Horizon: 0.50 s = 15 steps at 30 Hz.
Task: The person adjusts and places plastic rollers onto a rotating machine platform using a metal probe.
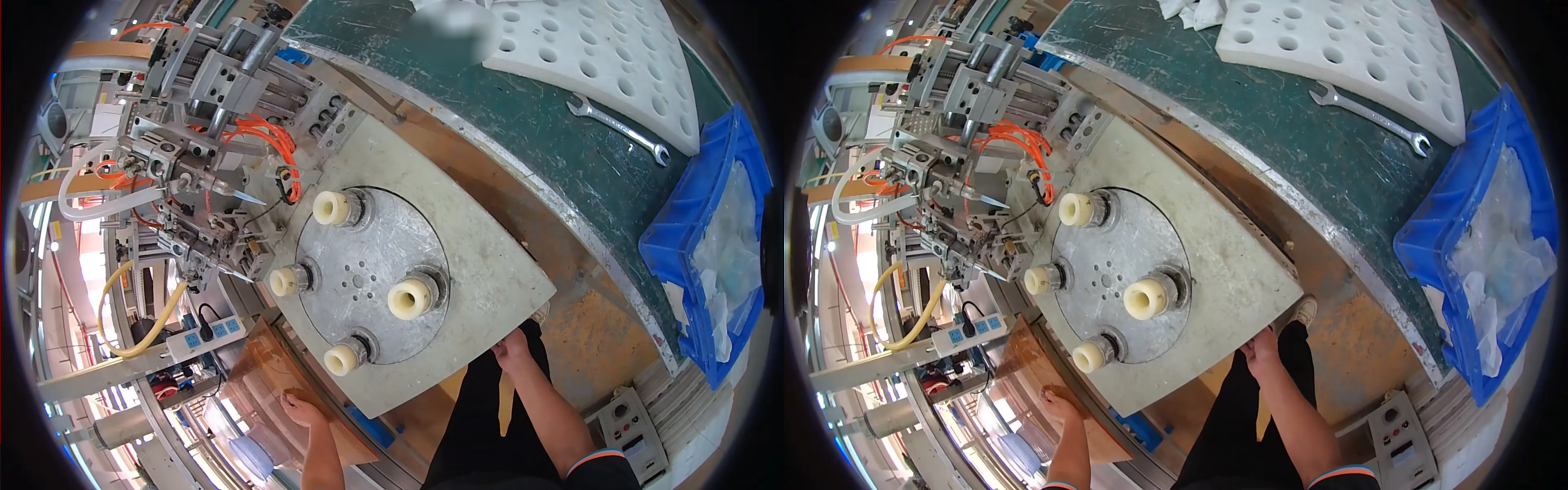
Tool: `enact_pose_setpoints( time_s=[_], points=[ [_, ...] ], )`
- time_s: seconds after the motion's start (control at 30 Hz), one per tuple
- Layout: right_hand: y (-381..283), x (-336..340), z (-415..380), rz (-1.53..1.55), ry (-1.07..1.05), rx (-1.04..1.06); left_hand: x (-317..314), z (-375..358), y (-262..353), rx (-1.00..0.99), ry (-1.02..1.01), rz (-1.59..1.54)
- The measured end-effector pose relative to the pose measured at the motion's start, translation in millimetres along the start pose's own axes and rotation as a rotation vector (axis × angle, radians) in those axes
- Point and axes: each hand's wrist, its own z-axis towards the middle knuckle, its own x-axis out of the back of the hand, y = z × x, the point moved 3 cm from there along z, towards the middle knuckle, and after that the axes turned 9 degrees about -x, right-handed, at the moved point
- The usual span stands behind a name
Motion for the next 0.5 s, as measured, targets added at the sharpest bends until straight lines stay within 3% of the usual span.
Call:
enact_pose_setpoints(
  time_s=[0.5],
  points=[
    [-1,-1,1,-0.017,-0.035,0.016,-6,6,-16,0.011,-0.011,0.036]
  ],
)
